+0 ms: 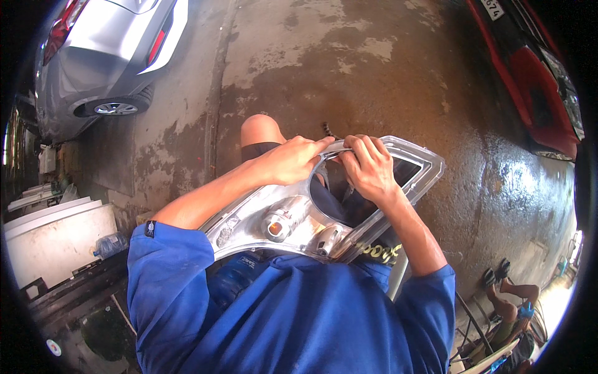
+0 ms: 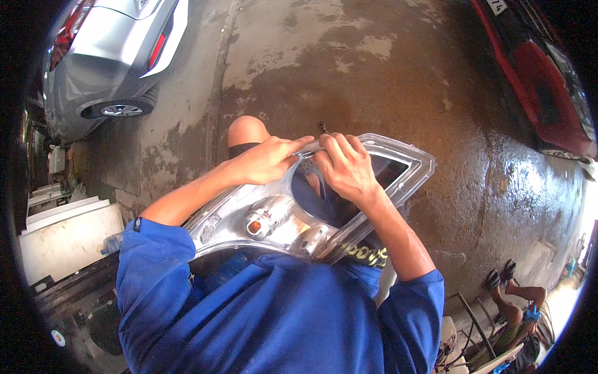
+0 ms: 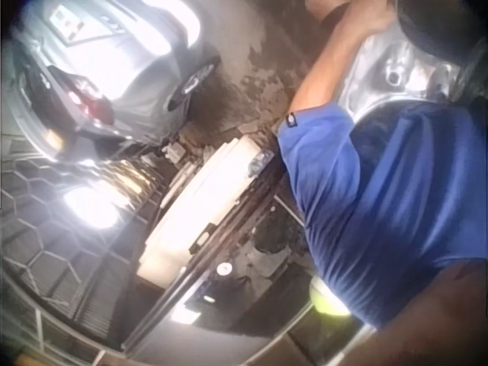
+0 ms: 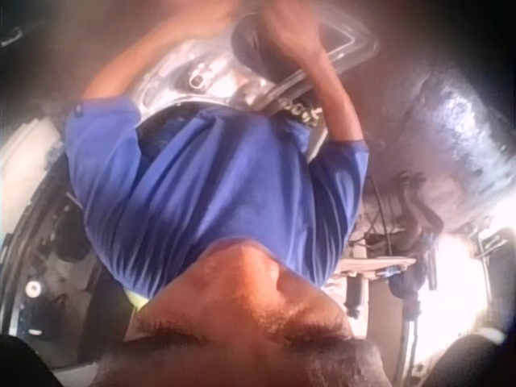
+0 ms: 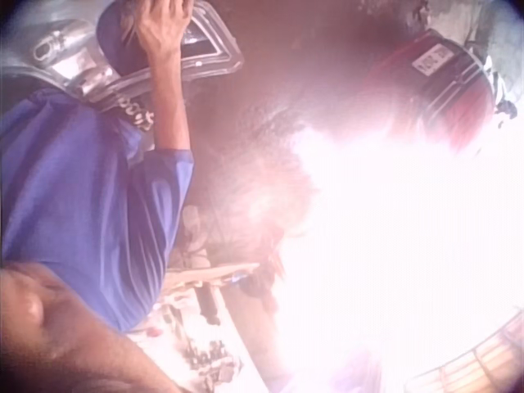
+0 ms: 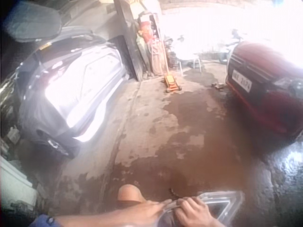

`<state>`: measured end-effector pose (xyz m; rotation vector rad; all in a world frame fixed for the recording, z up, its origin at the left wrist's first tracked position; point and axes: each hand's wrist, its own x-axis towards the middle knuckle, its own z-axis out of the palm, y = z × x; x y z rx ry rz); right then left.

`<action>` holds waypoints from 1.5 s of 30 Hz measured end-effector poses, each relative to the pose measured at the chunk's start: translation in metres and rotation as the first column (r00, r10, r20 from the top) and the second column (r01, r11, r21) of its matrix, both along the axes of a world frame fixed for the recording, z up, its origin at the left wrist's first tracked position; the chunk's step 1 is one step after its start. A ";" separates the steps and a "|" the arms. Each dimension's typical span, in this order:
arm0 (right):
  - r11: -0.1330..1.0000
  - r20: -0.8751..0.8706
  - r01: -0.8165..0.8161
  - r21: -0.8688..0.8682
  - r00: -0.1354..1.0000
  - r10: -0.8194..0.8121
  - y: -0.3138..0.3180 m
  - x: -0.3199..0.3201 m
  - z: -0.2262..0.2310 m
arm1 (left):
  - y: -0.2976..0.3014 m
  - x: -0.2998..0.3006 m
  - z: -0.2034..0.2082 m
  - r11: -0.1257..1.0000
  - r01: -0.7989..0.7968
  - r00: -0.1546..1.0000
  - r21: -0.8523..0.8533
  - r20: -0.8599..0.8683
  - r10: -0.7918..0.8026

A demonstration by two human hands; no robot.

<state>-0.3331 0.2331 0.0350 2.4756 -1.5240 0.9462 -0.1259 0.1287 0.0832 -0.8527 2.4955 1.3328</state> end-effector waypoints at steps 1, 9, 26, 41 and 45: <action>1.000 -0.007 0.004 0.010 1.000 -0.004 0.001 0.000 0.001 | 0.000 0.000 -0.001 1.000 0.005 1.000 -0.011 -0.010 -0.005; 0.999 -0.064 0.027 0.036 0.998 -0.025 0.003 0.001 0.005 | 0.002 0.002 -0.005 0.999 0.019 0.999 -0.044 -0.044 -0.021; 0.998 0.105 0.058 -0.026 0.993 -0.055 0.012 -0.004 0.002 | 0.011 0.000 0.001 0.998 -0.020 0.987 -0.054 -0.159 0.011; 0.831 -0.170 0.241 0.502 0.969 -0.178 0.100 -0.038 0.189 | 0.127 0.000 0.116 0.910 -0.064 0.948 -0.410 -0.310 -0.072; 0.849 -0.141 0.257 0.462 0.966 -0.215 0.126 -0.033 0.191 | 0.141 0.006 0.120 0.881 -0.047 0.941 -0.470 -0.316 -0.118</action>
